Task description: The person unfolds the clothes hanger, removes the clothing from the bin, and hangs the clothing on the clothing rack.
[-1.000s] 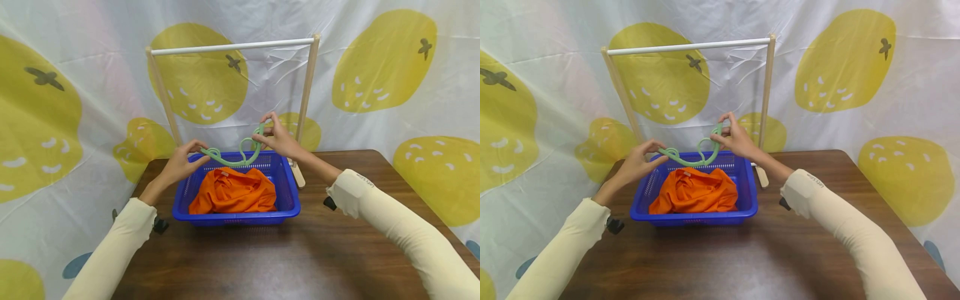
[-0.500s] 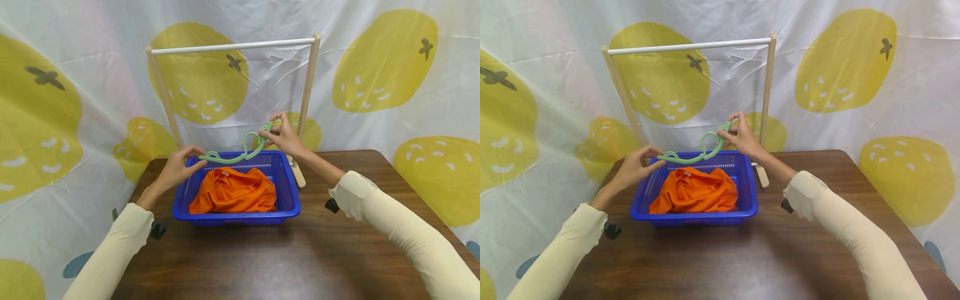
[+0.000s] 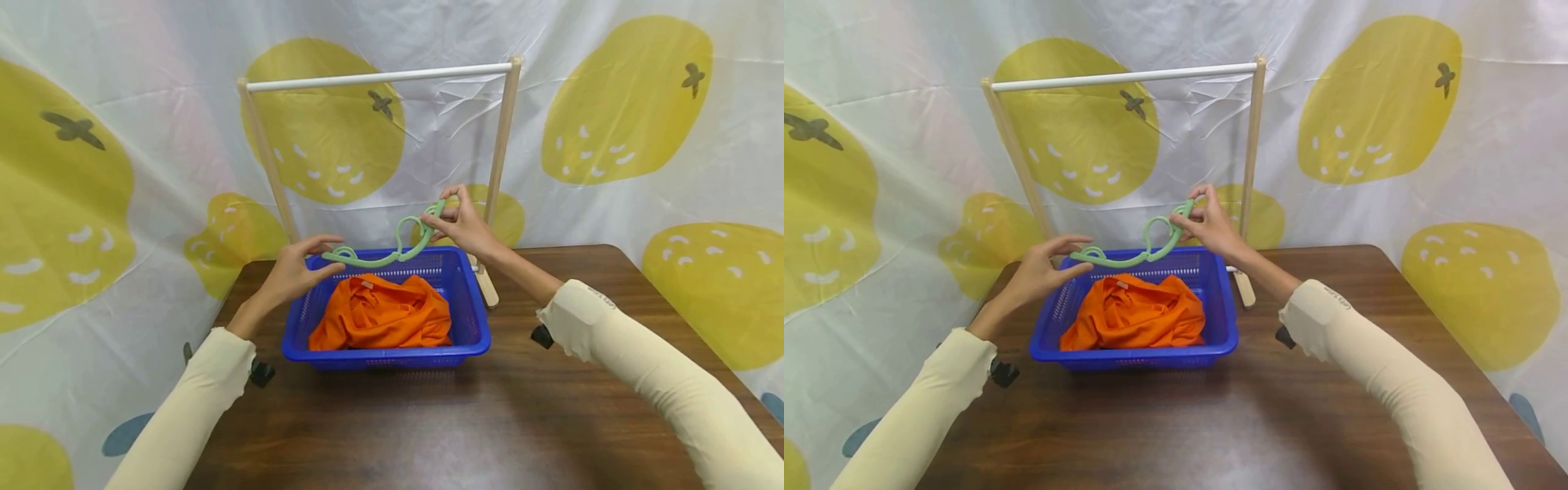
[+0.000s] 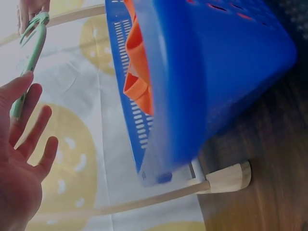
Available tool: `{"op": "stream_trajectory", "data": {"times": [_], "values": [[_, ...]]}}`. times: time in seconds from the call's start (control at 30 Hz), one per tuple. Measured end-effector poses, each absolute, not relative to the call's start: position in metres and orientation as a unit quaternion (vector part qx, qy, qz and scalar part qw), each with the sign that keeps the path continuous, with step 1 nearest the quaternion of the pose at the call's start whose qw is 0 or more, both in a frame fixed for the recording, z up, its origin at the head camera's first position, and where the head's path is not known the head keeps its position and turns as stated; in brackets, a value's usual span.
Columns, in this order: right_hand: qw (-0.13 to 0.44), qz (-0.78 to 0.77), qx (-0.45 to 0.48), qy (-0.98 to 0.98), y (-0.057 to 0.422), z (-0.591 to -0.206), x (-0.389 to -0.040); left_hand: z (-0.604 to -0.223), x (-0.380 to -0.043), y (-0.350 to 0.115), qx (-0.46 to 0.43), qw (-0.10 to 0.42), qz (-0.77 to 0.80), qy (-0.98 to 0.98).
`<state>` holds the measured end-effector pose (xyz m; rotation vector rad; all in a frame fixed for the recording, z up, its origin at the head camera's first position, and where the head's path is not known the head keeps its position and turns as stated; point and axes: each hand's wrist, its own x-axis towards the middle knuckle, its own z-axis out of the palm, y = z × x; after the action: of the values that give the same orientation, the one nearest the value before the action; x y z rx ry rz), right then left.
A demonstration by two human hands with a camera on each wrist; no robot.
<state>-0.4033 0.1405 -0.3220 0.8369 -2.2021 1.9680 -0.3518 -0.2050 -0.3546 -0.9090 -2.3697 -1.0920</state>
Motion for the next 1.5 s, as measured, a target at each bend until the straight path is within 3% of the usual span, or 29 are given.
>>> {"op": "stream_trajectory", "data": {"times": [0.43, 0.87, 1.5], "values": [[0.032, 0.660, 0.277, -0.697, 0.139, -0.323, -0.401, -0.352, -0.353, -0.201, -0.315, 0.157, -0.417, -0.838], [0.034, 0.653, 0.269, -0.707, 0.149, -0.321, -0.403, -0.343, -0.336, -0.197, -0.290, 0.189, -0.455, -0.821], [0.077, 0.481, 0.318, -0.813, 0.174, -0.334, -0.399, -0.335, -0.326, -0.194, -0.271, 0.226, -0.475, -0.806]]}}
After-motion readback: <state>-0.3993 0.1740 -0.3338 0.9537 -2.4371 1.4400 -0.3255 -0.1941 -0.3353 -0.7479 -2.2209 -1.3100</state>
